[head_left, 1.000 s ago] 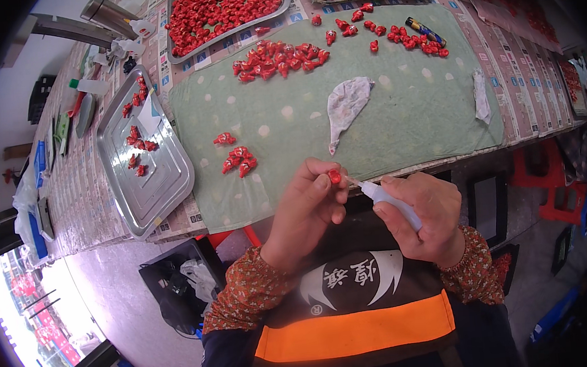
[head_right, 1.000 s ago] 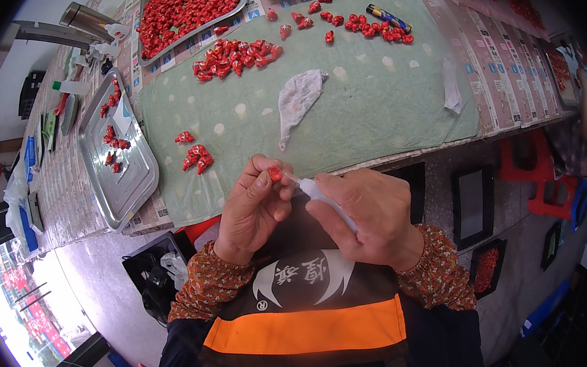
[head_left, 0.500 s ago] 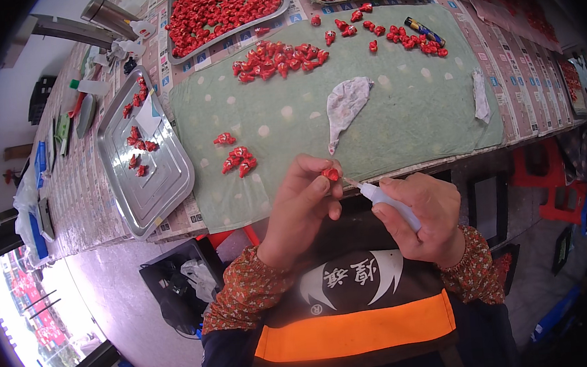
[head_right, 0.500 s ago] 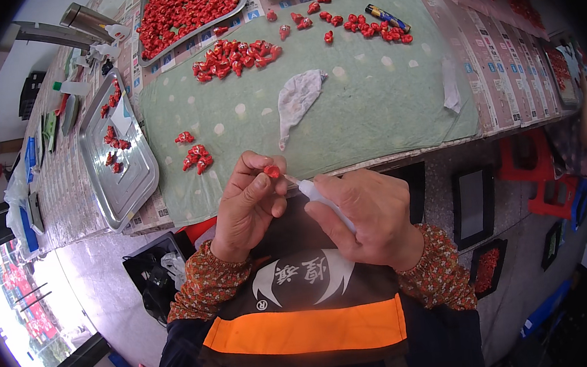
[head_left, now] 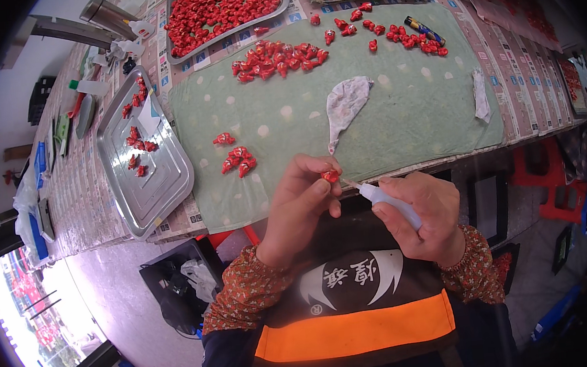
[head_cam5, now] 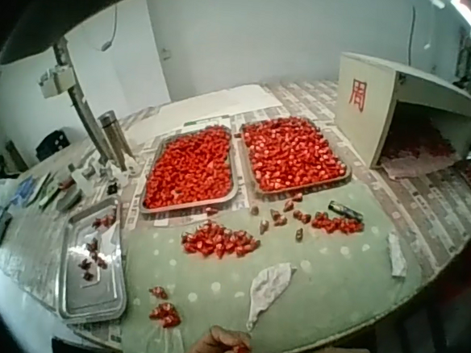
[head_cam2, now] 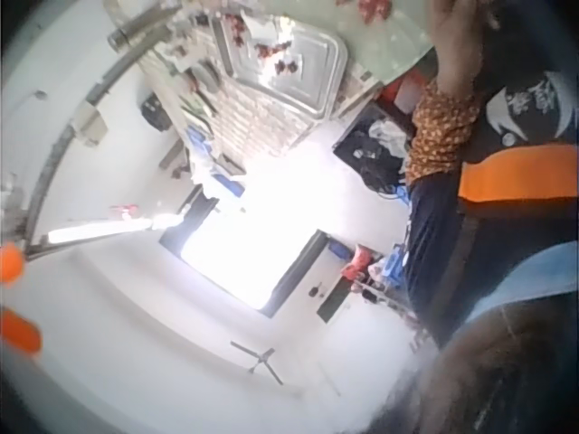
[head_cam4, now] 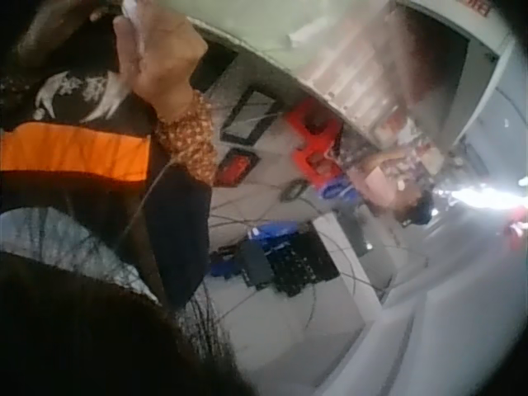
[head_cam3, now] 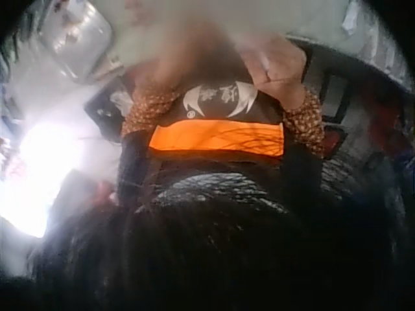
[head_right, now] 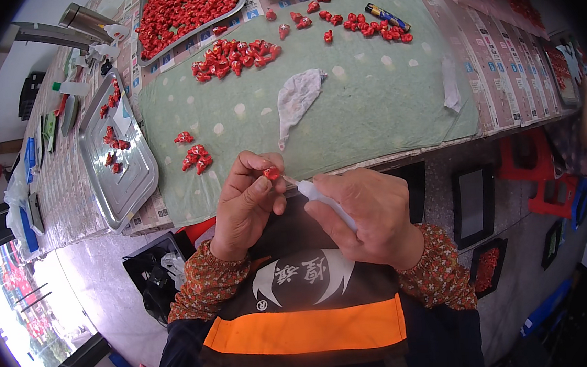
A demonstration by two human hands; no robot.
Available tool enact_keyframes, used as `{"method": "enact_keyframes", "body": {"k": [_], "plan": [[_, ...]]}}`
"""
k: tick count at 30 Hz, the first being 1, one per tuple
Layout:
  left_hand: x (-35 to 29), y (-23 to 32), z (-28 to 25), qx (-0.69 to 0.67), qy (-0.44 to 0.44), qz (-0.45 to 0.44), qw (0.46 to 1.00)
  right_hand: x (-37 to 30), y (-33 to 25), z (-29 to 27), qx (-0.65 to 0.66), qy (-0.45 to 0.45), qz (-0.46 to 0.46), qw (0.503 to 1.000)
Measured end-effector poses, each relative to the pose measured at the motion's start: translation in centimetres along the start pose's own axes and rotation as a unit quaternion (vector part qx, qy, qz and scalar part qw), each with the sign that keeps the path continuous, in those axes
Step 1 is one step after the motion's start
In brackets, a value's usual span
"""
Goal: Applying glue to red plastic components and assembling them at a workshop table.
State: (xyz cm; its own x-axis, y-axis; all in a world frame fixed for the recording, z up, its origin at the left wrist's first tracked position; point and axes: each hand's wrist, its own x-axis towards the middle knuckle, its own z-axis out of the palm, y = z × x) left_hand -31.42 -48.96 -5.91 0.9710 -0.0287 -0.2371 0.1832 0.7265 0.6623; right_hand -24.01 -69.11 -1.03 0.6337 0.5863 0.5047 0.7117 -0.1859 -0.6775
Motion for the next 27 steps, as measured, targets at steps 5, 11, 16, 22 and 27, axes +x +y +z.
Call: {"method": "enact_keyframes", "body": {"k": [5,11,16,22,27], "plan": [[0.0,-0.1,-0.2,-0.010,0.008,-0.008,1.000,-0.2,0.4,0.0,0.064,0.005,0.055,0.996],[0.1,0.1,0.1,-0.047,0.024,-0.023,0.998,0.5,3.7,0.3,0.105,0.044,0.180,0.977],[0.3,0.4,0.3,-0.045,0.018,-0.028,0.998,1.5,6.1,0.9,0.047,0.041,0.187,0.980],[0.3,0.7,0.1,-0.032,0.031,-0.028,0.999,2.8,8.3,1.2,-0.167,0.002,0.036,0.985],[0.6,0.9,0.2,-0.018,0.033,-0.039,0.999,5.2,9.6,-0.5,-0.168,0.027,0.046,0.984]]}}
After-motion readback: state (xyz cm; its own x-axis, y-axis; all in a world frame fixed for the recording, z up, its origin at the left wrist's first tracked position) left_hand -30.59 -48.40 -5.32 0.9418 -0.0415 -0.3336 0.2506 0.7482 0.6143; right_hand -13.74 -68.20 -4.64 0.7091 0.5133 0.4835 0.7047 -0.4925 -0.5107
